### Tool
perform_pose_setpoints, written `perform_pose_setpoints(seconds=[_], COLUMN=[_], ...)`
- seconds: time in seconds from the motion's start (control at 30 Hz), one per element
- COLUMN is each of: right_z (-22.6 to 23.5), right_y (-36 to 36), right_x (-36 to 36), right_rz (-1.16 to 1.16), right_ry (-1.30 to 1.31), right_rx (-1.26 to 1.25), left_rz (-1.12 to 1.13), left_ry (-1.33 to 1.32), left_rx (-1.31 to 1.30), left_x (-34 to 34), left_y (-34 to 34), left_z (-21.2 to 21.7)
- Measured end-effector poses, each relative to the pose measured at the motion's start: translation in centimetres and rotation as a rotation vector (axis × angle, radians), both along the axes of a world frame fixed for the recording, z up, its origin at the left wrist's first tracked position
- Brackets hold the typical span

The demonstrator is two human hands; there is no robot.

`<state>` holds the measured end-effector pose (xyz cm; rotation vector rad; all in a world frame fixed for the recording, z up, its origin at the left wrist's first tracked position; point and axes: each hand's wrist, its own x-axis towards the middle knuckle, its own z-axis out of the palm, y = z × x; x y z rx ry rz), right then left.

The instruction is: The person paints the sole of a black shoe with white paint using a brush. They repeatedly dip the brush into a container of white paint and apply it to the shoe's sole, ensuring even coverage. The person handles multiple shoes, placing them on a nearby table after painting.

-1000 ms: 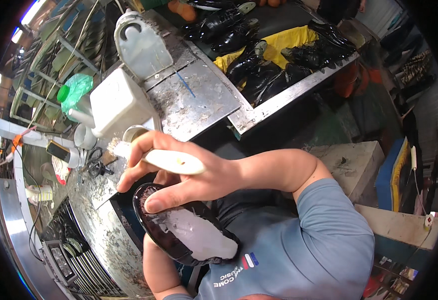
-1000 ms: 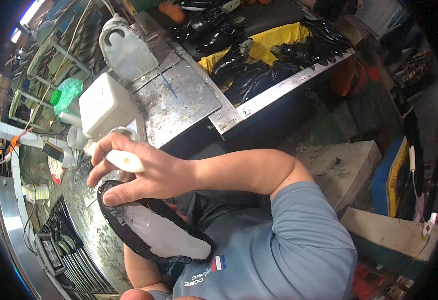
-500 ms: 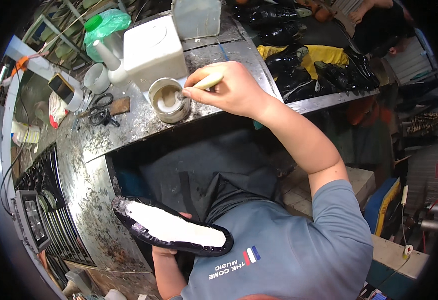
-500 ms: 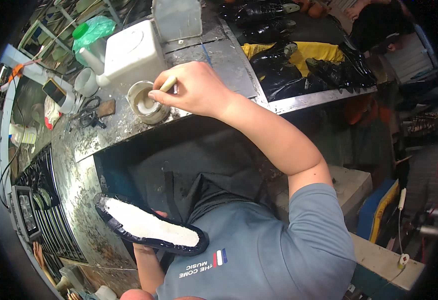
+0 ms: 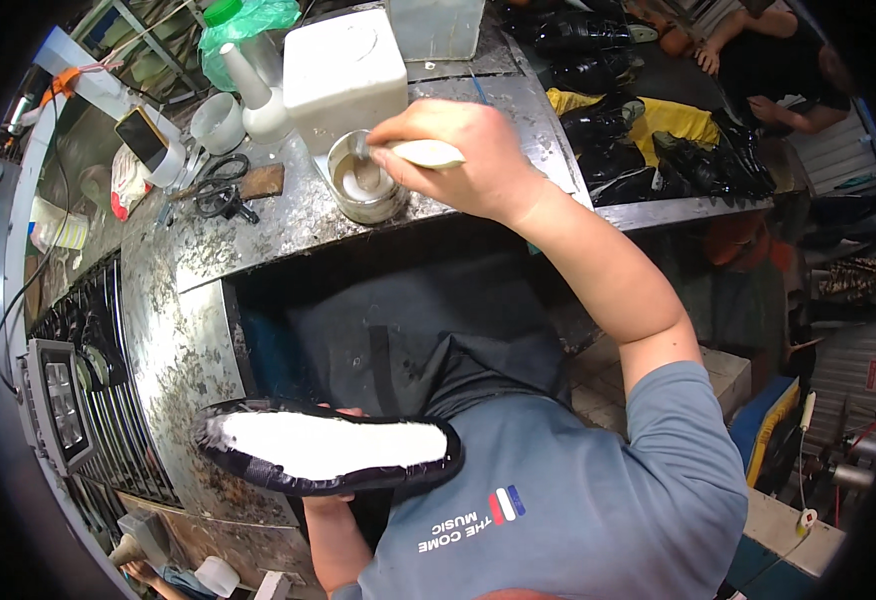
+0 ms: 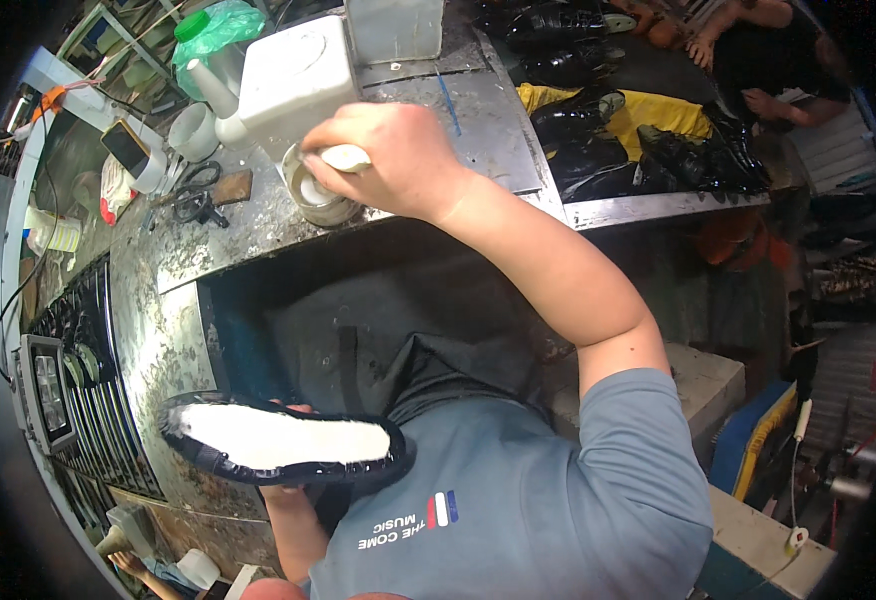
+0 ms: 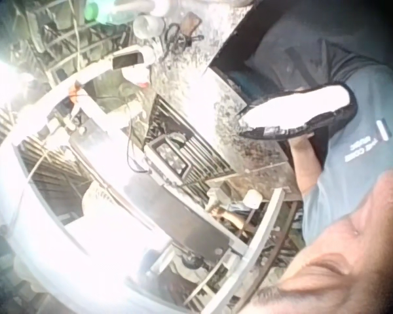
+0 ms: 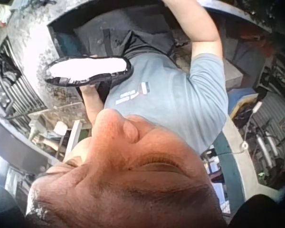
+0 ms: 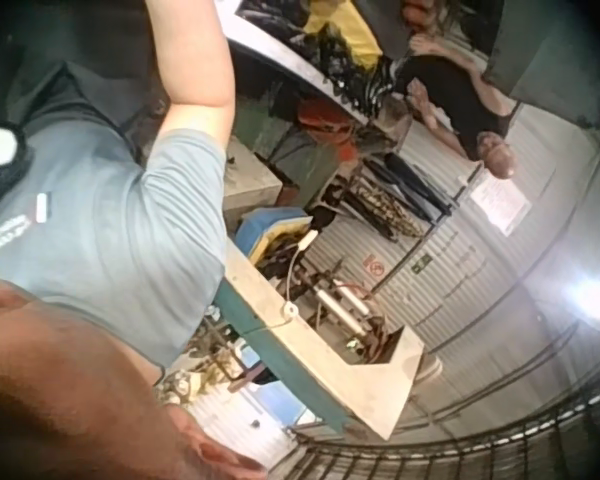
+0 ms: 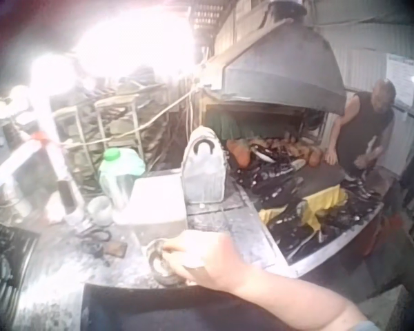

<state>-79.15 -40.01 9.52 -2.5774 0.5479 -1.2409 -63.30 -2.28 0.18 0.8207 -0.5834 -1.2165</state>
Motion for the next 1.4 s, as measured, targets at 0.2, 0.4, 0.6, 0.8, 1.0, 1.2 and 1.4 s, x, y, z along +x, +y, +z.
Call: perform_pose_setpoints(seconds=[0.2, 0.4, 0.6, 0.8, 1.0, 1.2, 1.4], right_z=[-1.0, -2.7, -0.6, 0.4, 0.3, 0.1, 0.1], right_y=[0.1, 0.5, 4.3, 8.6, 8.9, 9.1, 10.3], right_x=[-1.1, -1.9, -3.6, -3.3, -1.9, -1.1, -2.4], right_rz=[0.052, 0.054, 0.397, 0.64, 0.601, 0.604, 0.77], right_ry=[-0.032, 0.065, -0.157, -0.275, -0.377, -0.44, -0.394], right_rx=[0.132, 0.234, 0.482, 0.656, 0.559, 0.584, 0.727], left_rz=[0.078, 0.394, 0.267, 0.116, 0.006, -0.006, 0.035], left_ry=[-0.544, -0.46, -1.882, -2.085, -2.117, -2.133, -2.132], left_rx=[0.021, 0.255, -0.342, -0.374, -0.299, -0.271, -0.282], left_x=[1.5, -1.7, 3.2, 3.3, 2.4, 2.0, 2.7], left_y=[-1.6, -4.2, -5.6, -4.9, -4.9, -4.5, -4.9], left_z=[2.4, 8.3, 12.6, 14.8, 16.7, 17.2, 16.4])
